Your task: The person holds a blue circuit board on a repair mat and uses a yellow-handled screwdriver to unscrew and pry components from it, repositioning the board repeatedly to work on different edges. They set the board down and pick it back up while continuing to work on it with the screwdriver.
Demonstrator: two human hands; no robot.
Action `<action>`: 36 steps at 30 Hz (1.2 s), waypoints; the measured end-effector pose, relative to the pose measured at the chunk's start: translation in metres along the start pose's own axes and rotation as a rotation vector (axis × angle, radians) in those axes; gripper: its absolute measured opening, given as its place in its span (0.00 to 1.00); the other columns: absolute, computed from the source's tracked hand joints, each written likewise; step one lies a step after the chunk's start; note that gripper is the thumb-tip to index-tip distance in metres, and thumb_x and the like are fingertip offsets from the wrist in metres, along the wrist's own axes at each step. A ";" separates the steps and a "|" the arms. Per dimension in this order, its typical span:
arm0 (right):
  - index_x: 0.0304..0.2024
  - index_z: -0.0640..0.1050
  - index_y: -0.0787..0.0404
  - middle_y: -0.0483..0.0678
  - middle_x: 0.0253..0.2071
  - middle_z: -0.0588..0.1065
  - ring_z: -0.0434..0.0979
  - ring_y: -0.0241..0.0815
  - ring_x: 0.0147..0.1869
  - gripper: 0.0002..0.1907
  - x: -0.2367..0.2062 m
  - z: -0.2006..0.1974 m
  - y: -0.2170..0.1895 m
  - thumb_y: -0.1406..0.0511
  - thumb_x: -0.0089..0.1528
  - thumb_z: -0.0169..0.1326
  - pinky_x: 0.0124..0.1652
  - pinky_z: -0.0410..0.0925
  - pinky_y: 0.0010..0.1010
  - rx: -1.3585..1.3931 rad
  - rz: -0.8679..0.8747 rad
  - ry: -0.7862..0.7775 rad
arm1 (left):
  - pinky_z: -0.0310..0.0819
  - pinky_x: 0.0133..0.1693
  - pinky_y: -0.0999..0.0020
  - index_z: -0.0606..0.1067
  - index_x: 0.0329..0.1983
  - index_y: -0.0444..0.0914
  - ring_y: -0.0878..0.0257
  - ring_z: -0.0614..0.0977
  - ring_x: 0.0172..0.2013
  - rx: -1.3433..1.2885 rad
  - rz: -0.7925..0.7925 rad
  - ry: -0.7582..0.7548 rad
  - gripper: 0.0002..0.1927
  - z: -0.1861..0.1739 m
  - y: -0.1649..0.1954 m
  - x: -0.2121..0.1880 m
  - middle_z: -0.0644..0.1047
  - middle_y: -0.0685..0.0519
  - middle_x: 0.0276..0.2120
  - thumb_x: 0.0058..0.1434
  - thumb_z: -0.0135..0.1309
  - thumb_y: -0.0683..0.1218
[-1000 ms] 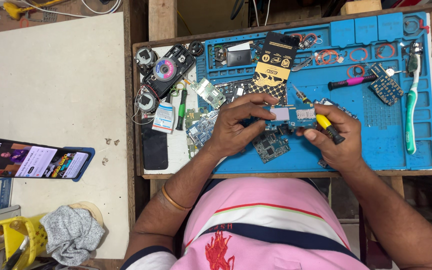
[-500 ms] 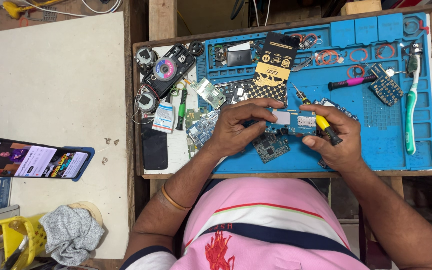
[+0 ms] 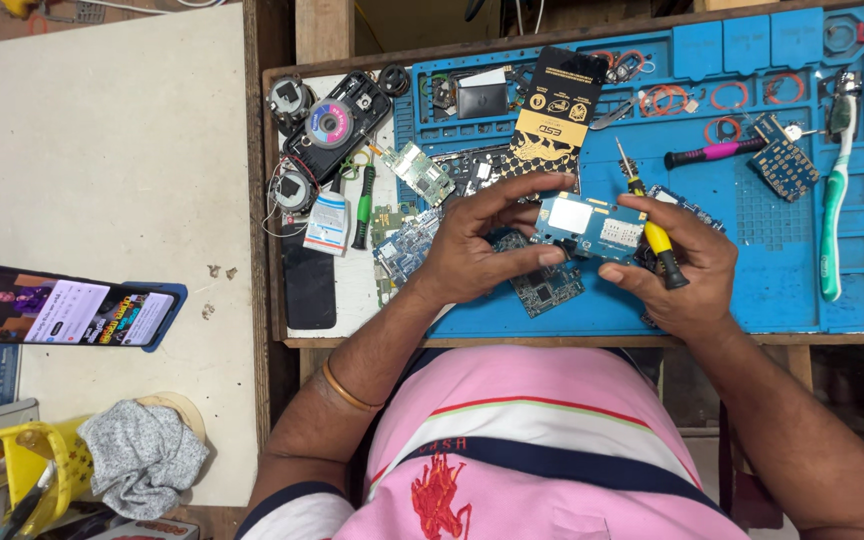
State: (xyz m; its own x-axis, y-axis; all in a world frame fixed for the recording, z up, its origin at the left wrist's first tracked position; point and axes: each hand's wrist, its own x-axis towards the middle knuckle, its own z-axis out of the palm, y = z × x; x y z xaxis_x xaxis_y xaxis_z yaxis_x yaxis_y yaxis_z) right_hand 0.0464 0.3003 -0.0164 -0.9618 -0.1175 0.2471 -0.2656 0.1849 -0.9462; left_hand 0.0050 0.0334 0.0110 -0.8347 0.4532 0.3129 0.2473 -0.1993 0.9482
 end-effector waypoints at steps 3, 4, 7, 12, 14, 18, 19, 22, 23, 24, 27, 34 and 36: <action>0.63 0.77 0.65 0.46 0.52 0.77 0.75 0.29 0.50 0.35 0.000 0.000 0.000 0.65 0.54 0.73 0.52 0.69 0.21 0.034 -0.012 -0.005 | 0.85 0.59 0.65 0.69 0.70 0.44 0.60 0.84 0.57 0.042 -0.004 0.003 0.36 0.000 0.001 0.002 0.75 0.49 0.66 0.60 0.71 0.41; 0.63 0.77 0.65 0.46 0.52 0.77 0.75 0.29 0.50 0.35 0.000 0.000 0.000 0.65 0.54 0.73 0.52 0.70 0.21 0.033 -0.023 -0.006 | 0.85 0.59 0.65 0.69 0.70 0.44 0.60 0.84 0.57 0.044 -0.008 0.004 0.37 0.001 0.001 0.002 0.76 0.50 0.66 0.59 0.71 0.41; 0.63 0.76 0.65 0.46 0.52 0.78 0.77 0.29 0.50 0.36 0.001 0.000 -0.001 0.64 0.54 0.73 0.50 0.70 0.20 0.034 -0.049 -0.012 | 0.85 0.56 0.67 0.69 0.70 0.44 0.60 0.84 0.57 0.022 0.001 0.010 0.37 0.001 -0.001 0.001 0.76 0.50 0.63 0.60 0.71 0.40; 0.62 0.77 0.64 0.49 0.51 0.79 0.79 0.32 0.51 0.36 0.002 0.000 -0.002 0.62 0.54 0.74 0.49 0.72 0.21 -0.028 -0.126 -0.012 | 0.84 0.57 0.67 0.69 0.71 0.44 0.61 0.84 0.56 0.002 0.008 0.017 0.37 0.001 -0.003 -0.001 0.77 0.50 0.62 0.59 0.71 0.39; 0.62 0.77 0.63 0.51 0.49 0.80 0.80 0.34 0.50 0.36 0.002 -0.001 -0.003 0.61 0.53 0.74 0.49 0.73 0.21 -0.068 -0.143 -0.012 | 0.84 0.58 0.66 0.69 0.70 0.43 0.61 0.84 0.56 -0.013 0.005 0.015 0.37 0.001 -0.003 0.000 0.77 0.49 0.62 0.59 0.71 0.38; 0.61 0.78 0.63 0.52 0.49 0.80 0.81 0.36 0.50 0.36 0.004 0.000 -0.005 0.60 0.52 0.75 0.49 0.73 0.23 -0.127 -0.176 -0.008 | 0.82 0.62 0.64 0.69 0.70 0.42 0.60 0.84 0.56 -0.047 -0.025 0.011 0.37 0.000 -0.002 -0.001 0.77 0.48 0.63 0.59 0.71 0.37; 0.60 0.78 0.63 0.52 0.49 0.80 0.81 0.36 0.49 0.36 0.004 -0.001 -0.006 0.60 0.51 0.75 0.48 0.73 0.23 -0.149 -0.180 -0.006 | 0.82 0.63 0.63 0.69 0.70 0.41 0.60 0.84 0.56 -0.058 -0.036 0.007 0.37 0.000 -0.001 0.000 0.77 0.48 0.64 0.59 0.71 0.37; 0.59 0.78 0.64 0.53 0.50 0.80 0.81 0.37 0.49 0.36 0.004 0.000 -0.009 0.60 0.51 0.75 0.48 0.72 0.23 -0.179 -0.183 -0.003 | 0.82 0.63 0.62 0.69 0.70 0.41 0.60 0.83 0.57 -0.086 -0.030 0.011 0.37 0.000 -0.001 0.000 0.77 0.47 0.64 0.58 0.71 0.36; 0.59 0.78 0.64 0.53 0.50 0.80 0.81 0.37 0.49 0.36 0.006 -0.001 -0.009 0.60 0.51 0.75 0.48 0.72 0.24 -0.182 -0.186 -0.002 | 0.81 0.63 0.62 0.69 0.70 0.41 0.60 0.83 0.57 -0.089 -0.038 0.009 0.37 0.000 -0.001 0.001 0.77 0.48 0.64 0.59 0.71 0.37; 0.59 0.78 0.64 0.53 0.49 0.80 0.81 0.37 0.48 0.36 0.006 0.000 -0.009 0.60 0.51 0.75 0.47 0.72 0.23 -0.183 -0.181 -0.003 | 0.81 0.64 0.63 0.69 0.70 0.41 0.60 0.83 0.57 -0.094 -0.049 0.009 0.37 0.000 -0.001 0.001 0.77 0.48 0.64 0.59 0.71 0.37; 0.60 0.78 0.64 0.52 0.48 0.80 0.80 0.36 0.47 0.36 0.007 -0.001 -0.009 0.60 0.51 0.75 0.46 0.71 0.23 -0.172 -0.166 -0.009 | 0.81 0.63 0.64 0.70 0.70 0.42 0.61 0.82 0.58 -0.018 -0.044 0.019 0.38 -0.001 -0.001 0.001 0.79 0.49 0.60 0.57 0.73 0.40; 0.60 0.78 0.64 0.49 0.49 0.79 0.79 0.32 0.47 0.35 0.004 0.000 -0.008 0.61 0.52 0.74 0.50 0.71 0.23 -0.045 -0.082 -0.040 | 0.80 0.61 0.65 0.72 0.66 0.43 0.62 0.82 0.61 0.111 -0.033 0.048 0.39 -0.004 -0.001 -0.002 0.81 0.52 0.58 0.51 0.77 0.44; 0.60 0.78 0.65 0.49 0.50 0.79 0.78 0.32 0.48 0.35 0.004 -0.001 -0.007 0.61 0.52 0.74 0.50 0.71 0.23 -0.034 -0.074 -0.048 | 0.80 0.60 0.65 0.73 0.65 0.43 0.61 0.83 0.60 0.125 -0.032 0.056 0.39 -0.004 -0.001 -0.002 0.81 0.52 0.57 0.50 0.77 0.44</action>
State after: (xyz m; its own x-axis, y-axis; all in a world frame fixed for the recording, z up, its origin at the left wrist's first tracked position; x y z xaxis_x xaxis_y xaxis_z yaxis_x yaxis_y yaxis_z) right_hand 0.0445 0.2993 -0.0083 -0.9355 -0.1787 0.3047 -0.3385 0.2068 -0.9180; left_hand 0.0041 0.0292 0.0088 -0.8686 0.4072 0.2823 0.2764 -0.0746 0.9581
